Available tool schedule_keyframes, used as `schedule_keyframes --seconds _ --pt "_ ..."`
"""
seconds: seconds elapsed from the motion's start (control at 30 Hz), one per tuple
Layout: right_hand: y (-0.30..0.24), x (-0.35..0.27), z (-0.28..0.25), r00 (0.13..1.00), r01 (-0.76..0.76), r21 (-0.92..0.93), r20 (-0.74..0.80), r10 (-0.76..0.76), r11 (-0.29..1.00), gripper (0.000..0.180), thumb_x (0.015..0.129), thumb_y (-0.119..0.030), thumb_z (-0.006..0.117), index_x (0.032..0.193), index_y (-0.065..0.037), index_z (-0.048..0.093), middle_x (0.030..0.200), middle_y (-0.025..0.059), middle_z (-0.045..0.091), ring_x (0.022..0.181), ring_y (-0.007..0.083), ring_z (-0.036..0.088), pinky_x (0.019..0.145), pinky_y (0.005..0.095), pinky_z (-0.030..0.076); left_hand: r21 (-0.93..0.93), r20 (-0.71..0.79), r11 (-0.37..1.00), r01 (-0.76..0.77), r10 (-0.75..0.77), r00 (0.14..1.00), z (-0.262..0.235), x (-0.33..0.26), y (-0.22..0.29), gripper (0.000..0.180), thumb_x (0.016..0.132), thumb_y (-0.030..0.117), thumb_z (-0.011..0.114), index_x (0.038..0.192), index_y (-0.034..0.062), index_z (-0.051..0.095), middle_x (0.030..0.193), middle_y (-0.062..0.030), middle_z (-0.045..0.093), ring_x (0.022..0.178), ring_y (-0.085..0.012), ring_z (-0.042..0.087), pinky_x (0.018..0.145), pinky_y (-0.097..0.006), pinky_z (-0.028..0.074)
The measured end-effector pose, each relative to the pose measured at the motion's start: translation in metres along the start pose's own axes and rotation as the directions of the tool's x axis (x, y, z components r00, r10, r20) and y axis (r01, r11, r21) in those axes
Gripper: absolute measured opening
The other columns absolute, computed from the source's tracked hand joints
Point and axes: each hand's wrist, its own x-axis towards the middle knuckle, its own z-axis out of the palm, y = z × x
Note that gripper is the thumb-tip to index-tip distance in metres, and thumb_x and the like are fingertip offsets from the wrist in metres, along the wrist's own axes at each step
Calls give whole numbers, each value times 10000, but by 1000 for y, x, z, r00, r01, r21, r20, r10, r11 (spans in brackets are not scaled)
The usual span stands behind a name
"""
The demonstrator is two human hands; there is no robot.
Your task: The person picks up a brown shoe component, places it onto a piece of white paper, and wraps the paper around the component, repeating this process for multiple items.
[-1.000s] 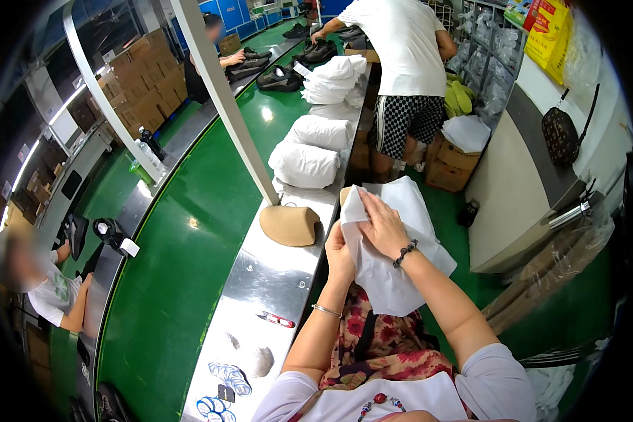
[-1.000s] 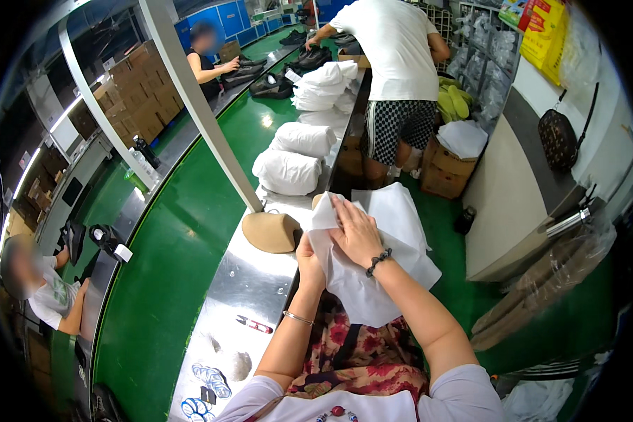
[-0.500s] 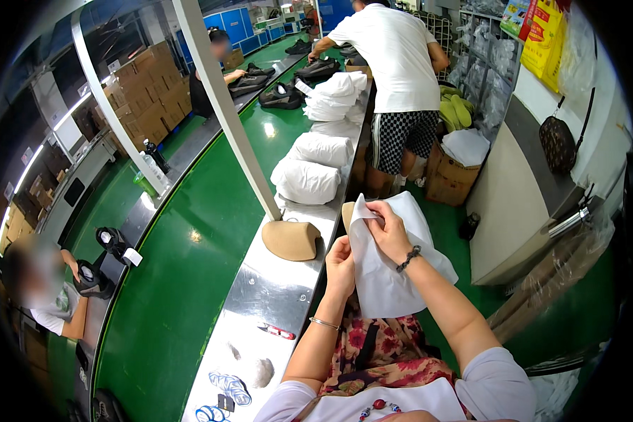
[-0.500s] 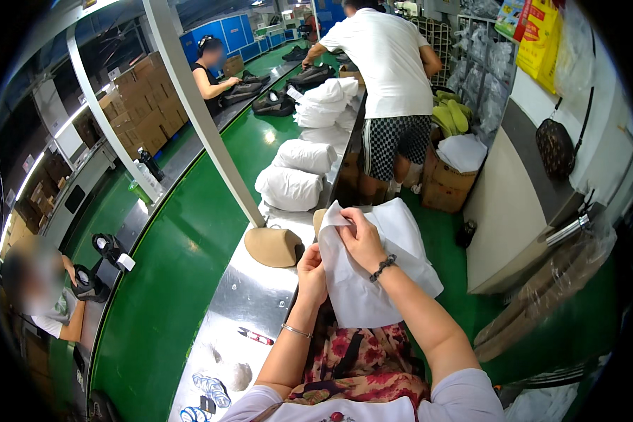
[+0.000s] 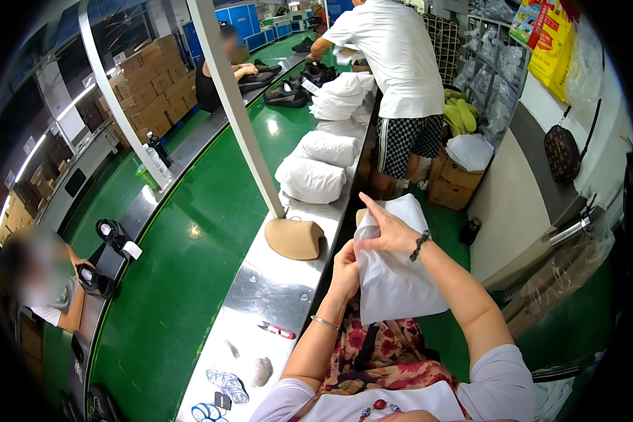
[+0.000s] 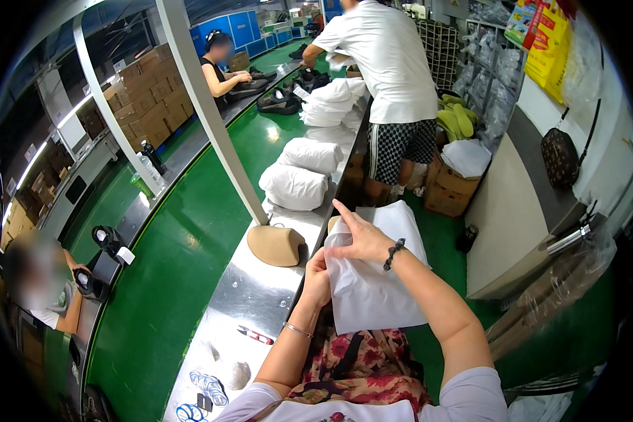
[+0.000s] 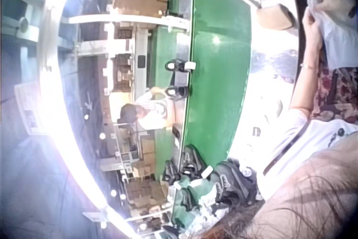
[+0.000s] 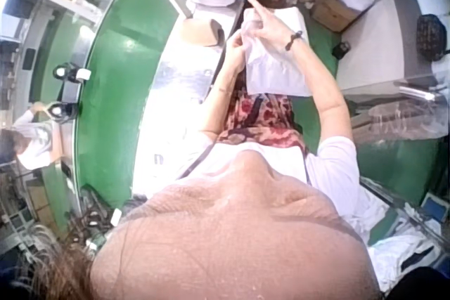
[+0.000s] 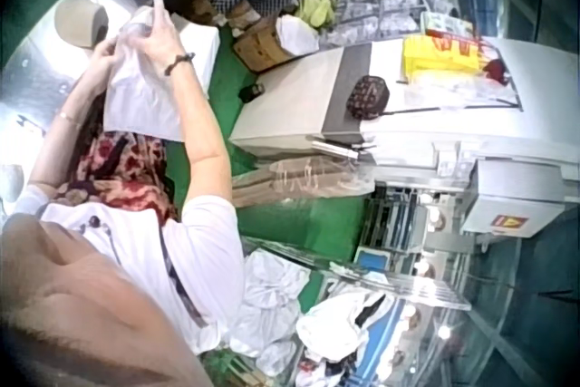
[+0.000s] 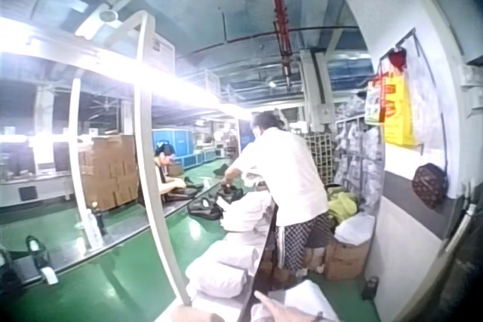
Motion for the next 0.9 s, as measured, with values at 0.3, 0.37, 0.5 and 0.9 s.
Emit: schedule_keyframes --seconds 0.3,0.37,0.5,0.9 --pt "-2 1 8 1000 13 -3 -5 -13 1000 999 661 -374 740 1410 -72 151 1324 267 374 1185 367 433 980 358 352 -24 59 999 40 -39 998 -7 -4 -1 283 797 -67 549 1068 12 556 976 -62 615 822 -125 603 718 -253 506" --pt "-4 2 9 999 -25 6 -32 25 1000 979 667 -356 733 1405 -63 161 1316 266 385 1177 365 443 970 359 362 -70 57 994 88 -84 995 -4 -5 9 300 803 -63 536 1095 6 541 1001 -67 610 860 -137 599 748 -252 495" --pt "-5 3 -5 941 -144 -121 -324 98 982 945 681 -335 711 1399 -55 164 1237 264 451 1104 376 490 915 378 407 520 -271 839 -163 343 900 -21 -3 22 195 863 22 515 1052 -24 524 973 -74 594 876 -133 555 782 -270 456" --pt "-36 17 35 805 -283 -86 -562 188 955 1045 680 -457 694 1410 -59 61 1023 250 520 937 380 549 772 412 469 749 -55 613 -254 439 897 28 -7 5 708 914 347 482 1357 -94 151 1307 -280 337 1221 -350 340 1014 -381 275"
